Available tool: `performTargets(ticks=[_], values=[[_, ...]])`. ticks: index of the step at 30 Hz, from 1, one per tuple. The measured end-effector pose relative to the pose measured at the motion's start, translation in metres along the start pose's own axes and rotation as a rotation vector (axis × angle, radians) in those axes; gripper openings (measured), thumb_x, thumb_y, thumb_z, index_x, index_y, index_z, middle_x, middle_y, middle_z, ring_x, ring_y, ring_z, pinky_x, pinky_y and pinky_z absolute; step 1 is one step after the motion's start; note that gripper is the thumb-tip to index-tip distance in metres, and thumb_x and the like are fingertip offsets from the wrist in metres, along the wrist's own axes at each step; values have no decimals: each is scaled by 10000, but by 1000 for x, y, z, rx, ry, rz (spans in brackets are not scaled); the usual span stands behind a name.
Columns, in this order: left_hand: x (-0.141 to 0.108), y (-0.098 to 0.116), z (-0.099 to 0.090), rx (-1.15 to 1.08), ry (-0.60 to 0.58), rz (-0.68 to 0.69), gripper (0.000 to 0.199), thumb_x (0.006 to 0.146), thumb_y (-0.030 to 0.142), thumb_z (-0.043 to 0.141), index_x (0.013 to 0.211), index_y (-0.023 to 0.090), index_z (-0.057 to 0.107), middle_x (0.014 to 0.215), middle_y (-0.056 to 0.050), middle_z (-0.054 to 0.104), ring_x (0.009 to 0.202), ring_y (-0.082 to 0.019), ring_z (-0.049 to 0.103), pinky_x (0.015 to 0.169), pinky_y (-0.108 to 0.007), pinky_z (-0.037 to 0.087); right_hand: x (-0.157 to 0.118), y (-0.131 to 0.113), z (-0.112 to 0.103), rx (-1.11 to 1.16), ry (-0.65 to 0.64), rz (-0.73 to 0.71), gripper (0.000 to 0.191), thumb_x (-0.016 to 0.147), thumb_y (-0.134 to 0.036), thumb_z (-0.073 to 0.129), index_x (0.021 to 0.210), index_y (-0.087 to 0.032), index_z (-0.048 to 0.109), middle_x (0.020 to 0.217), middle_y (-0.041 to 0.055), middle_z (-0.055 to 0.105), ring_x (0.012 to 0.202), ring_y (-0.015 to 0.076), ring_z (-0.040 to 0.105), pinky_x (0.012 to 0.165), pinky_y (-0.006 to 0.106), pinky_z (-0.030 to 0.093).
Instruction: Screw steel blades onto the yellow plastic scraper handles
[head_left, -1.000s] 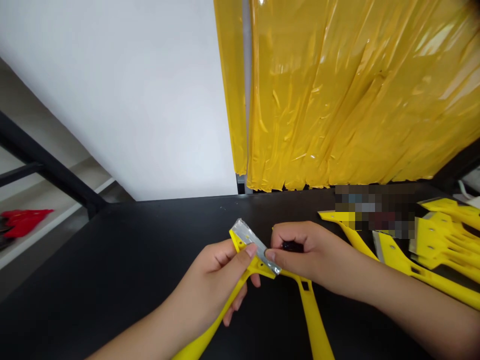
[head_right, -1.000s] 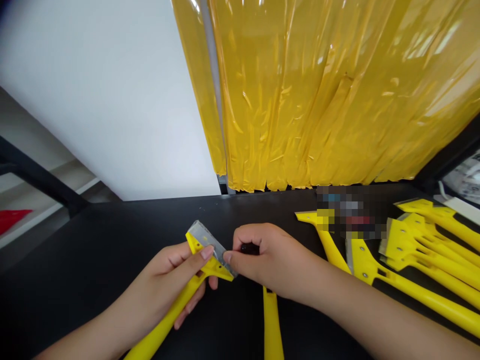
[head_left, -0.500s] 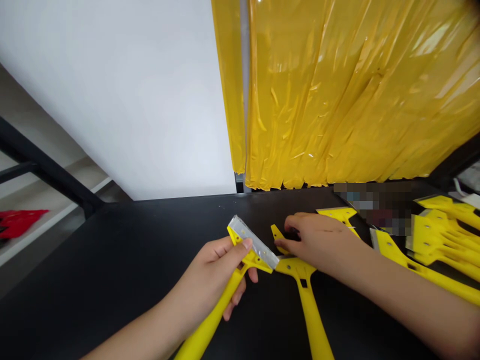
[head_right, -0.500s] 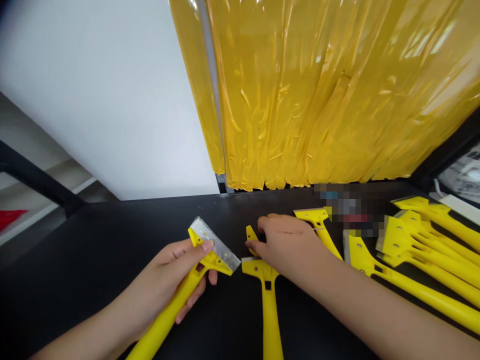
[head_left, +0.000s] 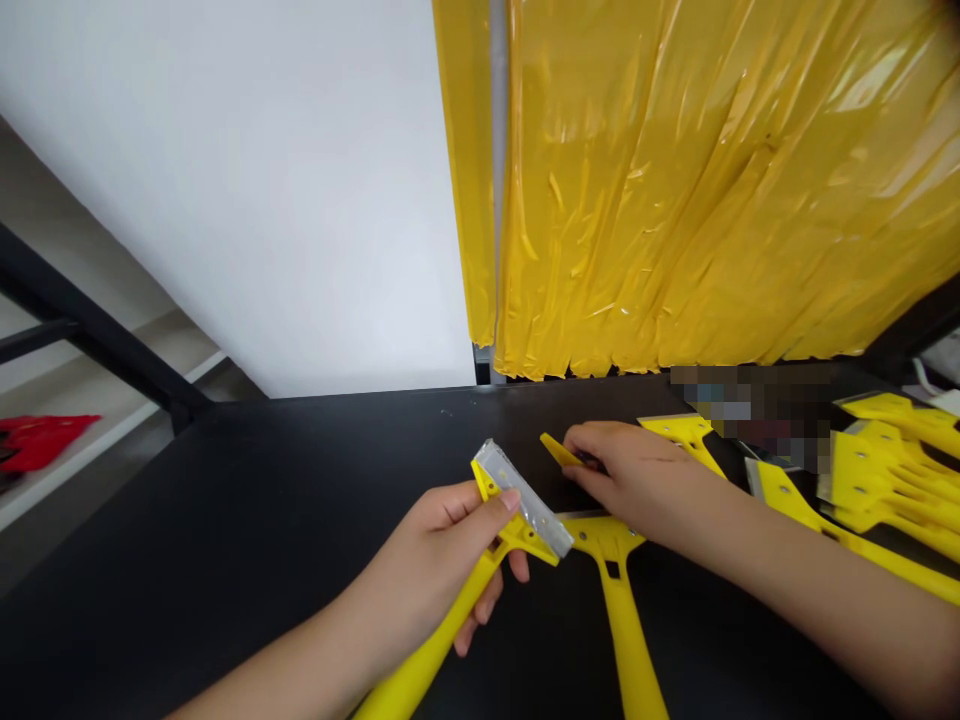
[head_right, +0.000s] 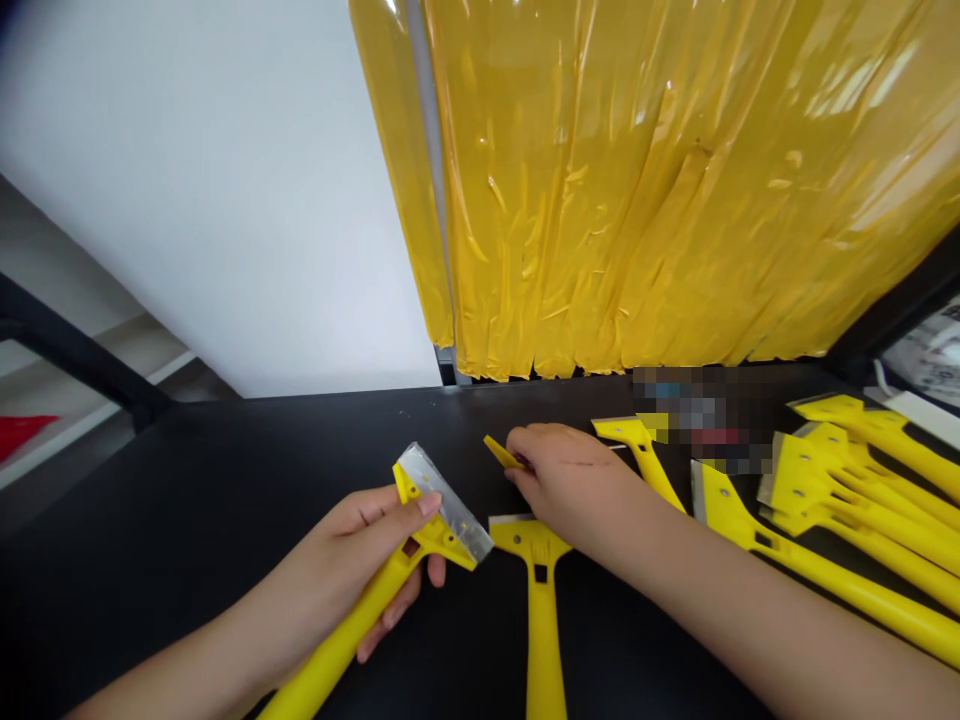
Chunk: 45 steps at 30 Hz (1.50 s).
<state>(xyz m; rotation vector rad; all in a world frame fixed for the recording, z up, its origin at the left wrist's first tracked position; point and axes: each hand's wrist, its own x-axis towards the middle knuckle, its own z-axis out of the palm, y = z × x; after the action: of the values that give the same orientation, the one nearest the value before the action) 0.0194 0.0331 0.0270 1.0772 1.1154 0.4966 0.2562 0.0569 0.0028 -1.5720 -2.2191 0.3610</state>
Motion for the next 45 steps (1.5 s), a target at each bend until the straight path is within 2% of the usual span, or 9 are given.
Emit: performTargets(ticks=[6,10,12,17,24,31,35,40,45], values=[[-2,0,0,-7,-4,16,392,982,525,579,809,180,649,574,17,646,339,-71,451,283,-143,388,-3,-27,-20,334,100,-64,202,1082,-333,486,987,-246,642,912,6,640,842,160,605,771,289,481],[-2,-2,-1,-16,-19,14,404,983,532,577,811,174,653,574,19,639,345,-70,461,288,-141,403,-10,-39,-22,869,-38,13,157,1027,-356,637,1163,-294,685,950,-30,677,876,140,620,778,249,500],[-1,-3,-1,-23,-33,14,392,972,531,597,838,169,666,636,5,671,368,-68,481,291,-140,411,-11,-42,-18,950,-121,39,192,1002,-348,677,1184,-294,706,954,-28,691,865,142,625,759,253,503],[-1,-7,-2,-37,-85,25,354,976,511,603,931,171,689,705,-11,699,408,-71,502,302,-133,416,-11,-42,-12,985,-195,47,209,1009,-327,662,1199,-268,723,1030,8,728,911,167,638,783,288,503],[3,-14,-3,-27,-135,87,307,970,440,610,883,153,674,742,-24,685,430,-58,506,330,-124,412,-11,-42,-3,997,-184,54,137,998,-322,671,1111,-249,698,872,-29,630,780,132,562,706,265,466],[5,-20,-4,43,-159,78,381,969,541,631,872,173,646,549,48,599,339,-36,427,312,-104,355,-13,-47,4,976,-186,102,170,986,-374,687,954,-218,628,812,-41,615,736,121,535,667,255,438],[4,-19,-2,-3,-147,88,357,958,512,658,861,169,645,556,40,623,330,-34,434,307,-105,368,-12,-49,3,1015,-169,132,164,983,-362,689,951,-216,622,807,-46,613,727,110,539,663,243,428],[2,-15,1,-82,-121,119,333,955,489,673,855,173,638,544,31,638,326,-36,435,312,-105,371,-10,-52,3,1174,-252,165,233,956,-410,717,943,-202,614,830,-18,656,723,136,588,694,287,444],[1,-11,3,-76,-123,112,345,974,482,644,839,165,653,549,9,654,328,-46,446,314,-115,374,-13,-54,6,1040,-222,132,211,994,-427,647,929,-227,626,779,-21,668,710,152,601,680,296,445]])
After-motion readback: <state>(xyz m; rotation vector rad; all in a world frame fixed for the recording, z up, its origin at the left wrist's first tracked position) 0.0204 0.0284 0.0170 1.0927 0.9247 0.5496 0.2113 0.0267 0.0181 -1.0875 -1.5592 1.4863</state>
